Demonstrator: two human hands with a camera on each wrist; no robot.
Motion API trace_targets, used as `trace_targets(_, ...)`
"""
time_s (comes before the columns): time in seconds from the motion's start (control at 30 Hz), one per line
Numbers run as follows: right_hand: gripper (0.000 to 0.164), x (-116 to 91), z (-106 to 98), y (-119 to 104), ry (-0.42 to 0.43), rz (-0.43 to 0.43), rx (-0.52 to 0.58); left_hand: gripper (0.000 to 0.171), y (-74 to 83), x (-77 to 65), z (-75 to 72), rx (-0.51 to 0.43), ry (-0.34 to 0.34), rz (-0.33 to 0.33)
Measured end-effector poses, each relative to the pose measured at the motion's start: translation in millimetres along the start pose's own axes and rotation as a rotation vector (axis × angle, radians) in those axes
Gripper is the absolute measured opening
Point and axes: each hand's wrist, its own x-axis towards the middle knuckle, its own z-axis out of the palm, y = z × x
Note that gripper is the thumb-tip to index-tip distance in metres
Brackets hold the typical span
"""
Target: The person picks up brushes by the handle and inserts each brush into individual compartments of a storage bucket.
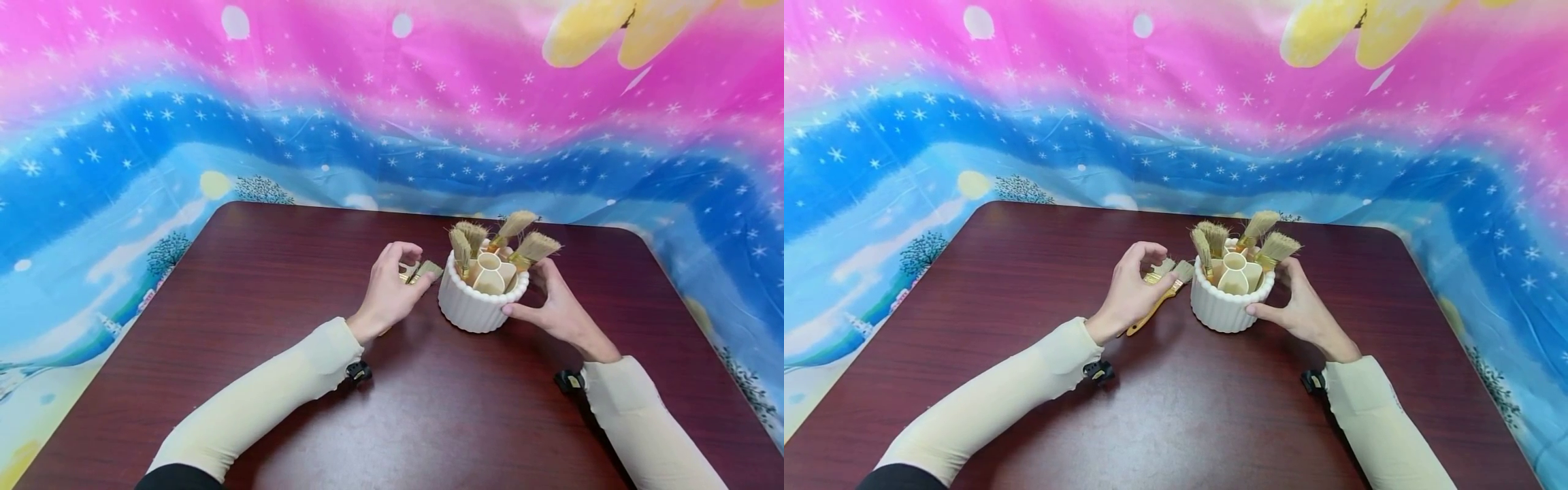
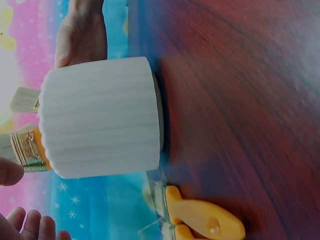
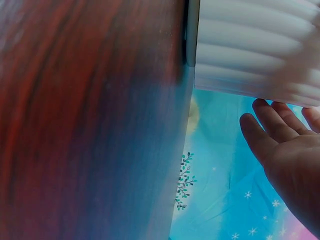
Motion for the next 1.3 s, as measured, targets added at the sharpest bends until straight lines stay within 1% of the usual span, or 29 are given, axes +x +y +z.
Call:
trace_targets(0.1, 0.081, 0, -1, 2, -0.014, 0.004, -0.01, 0.034, -1.6, 0.7, -3.3, 0.005, -0.006, 0.002)
trace_targets(0.23, 0.087, 2, -4, 17, -0.036, 0.034, -0.035, 0.034, -4.9, 2.0, -6.9, 0.025, -0.01, 0.01)
trace_targets(0.33, 0.089, 3, -4, 25, -0.044, 0.051, -0.051, 0.034, -7.3, 2.8, -10.0, 0.044, -0.017, 0.009)
trace_targets(0.4, 0.088, 2, -4, 22, -0.044, 0.051, -0.047, 0.035, -9.0, 3.5, -12.2, 0.054, -0.022, 0.009)
trace_targets(0.5, 0.085, 1, -4, 11, -0.035, 0.046, -0.034, 0.034, -11.9, 4.6, -15.2, 0.073, -0.03, 0.01)
trace_targets(0.63, 0.083, 0, -3, -1, -0.031, 0.017, -0.022, 0.034, -16.4, 5.9, -18.8, 0.102, -0.045, 0.002)
trace_targets(0.77, 0.084, 0, -2, -4, -0.03, -0.001, -0.013, 0.035, -20.4, 6.9, -21.7, 0.138, -0.073, -0.008)
trace_targets(0.83, 0.085, 0, -2, -3, -0.026, 0.003, -0.012, 0.035, -22.1, 7.5, -22.8, 0.152, -0.085, -0.015)
trace_targets(0.9, 0.087, 1, -2, 2, -0.024, 0.003, -0.006, 0.035, -23.3, 8.0, -23.8, 0.157, -0.092, -0.024)
trace_targets(1.13, 0.095, 5, -2, 31, -0.026, 0.01, -0.017, 0.037, -27.7, 8.9, -26.4, 0.18, -0.104, -0.045)
trace_targets(1.3, 0.095, 5, -3, 39, -0.035, -0.007, 0.005, 0.037, -31.9, 10.8, -27.4, 0.196, -0.107, -0.05)
